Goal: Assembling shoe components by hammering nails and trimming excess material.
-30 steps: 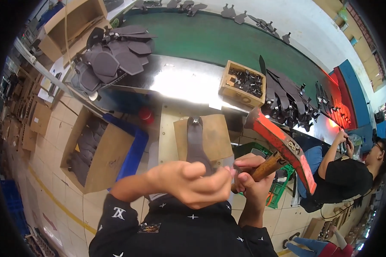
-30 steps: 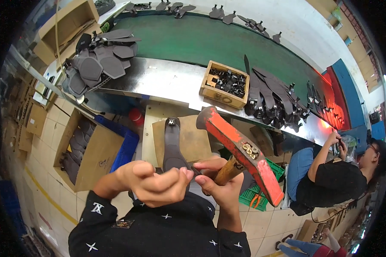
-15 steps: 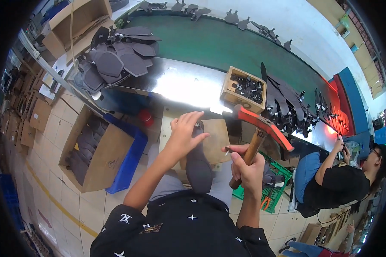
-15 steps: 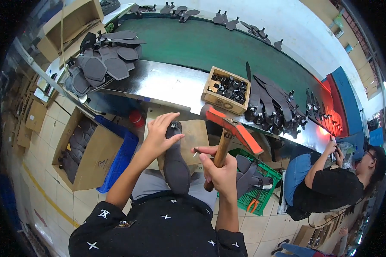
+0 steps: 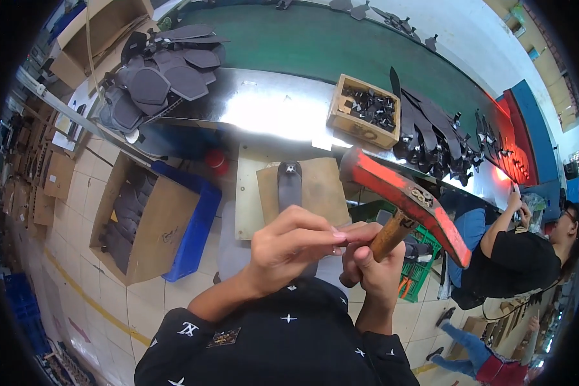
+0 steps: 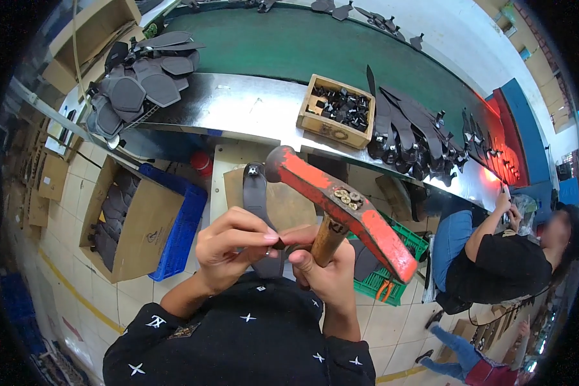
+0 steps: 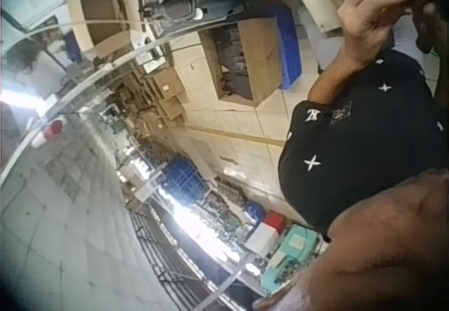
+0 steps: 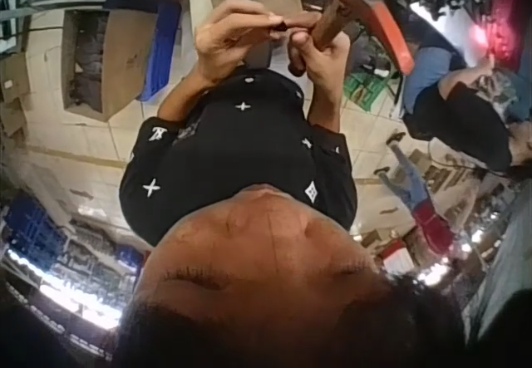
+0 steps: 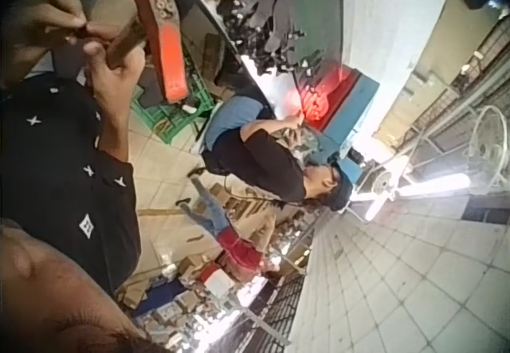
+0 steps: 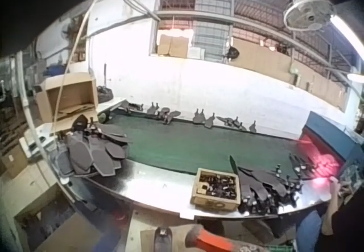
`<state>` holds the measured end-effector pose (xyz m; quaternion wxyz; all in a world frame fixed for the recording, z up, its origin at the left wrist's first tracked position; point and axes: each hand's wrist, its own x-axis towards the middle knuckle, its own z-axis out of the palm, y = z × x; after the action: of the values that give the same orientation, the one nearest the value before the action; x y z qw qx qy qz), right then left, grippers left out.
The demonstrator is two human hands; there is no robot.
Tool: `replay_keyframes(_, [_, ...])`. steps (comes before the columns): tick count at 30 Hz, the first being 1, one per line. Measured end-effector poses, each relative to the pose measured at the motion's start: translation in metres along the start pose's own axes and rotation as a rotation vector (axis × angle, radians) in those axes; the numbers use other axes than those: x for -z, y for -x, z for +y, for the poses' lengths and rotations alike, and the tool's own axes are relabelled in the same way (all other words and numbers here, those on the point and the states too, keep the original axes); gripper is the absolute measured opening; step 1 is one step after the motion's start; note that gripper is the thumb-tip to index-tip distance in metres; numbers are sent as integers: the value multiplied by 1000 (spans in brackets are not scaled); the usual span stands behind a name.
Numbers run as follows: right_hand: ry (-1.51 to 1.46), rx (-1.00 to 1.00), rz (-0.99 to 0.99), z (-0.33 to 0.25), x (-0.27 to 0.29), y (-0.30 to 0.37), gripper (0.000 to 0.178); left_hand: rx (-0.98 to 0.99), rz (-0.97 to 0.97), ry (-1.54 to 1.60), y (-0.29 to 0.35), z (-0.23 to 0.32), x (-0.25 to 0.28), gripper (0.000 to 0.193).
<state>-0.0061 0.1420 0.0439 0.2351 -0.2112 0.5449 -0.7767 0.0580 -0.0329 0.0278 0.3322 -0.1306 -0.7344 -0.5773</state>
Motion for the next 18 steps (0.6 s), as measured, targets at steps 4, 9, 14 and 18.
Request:
replay_keyframes(4, [97,-56,43,-10,-7,3,21,4,92,-5,0,1,0,35])
replay_keyframes(9, [137,-90,9,-6,-4,-3,15,54,-22,6,9,-10,6,38])
replay_keyframes(14, [208,-94,6,1,-4,-17,15,135,50,-228,2,-25,15,37])
replay_keyframes(18, [420,-4,92,37,6,-56,14,353,150,-763,8,-94,24,44])
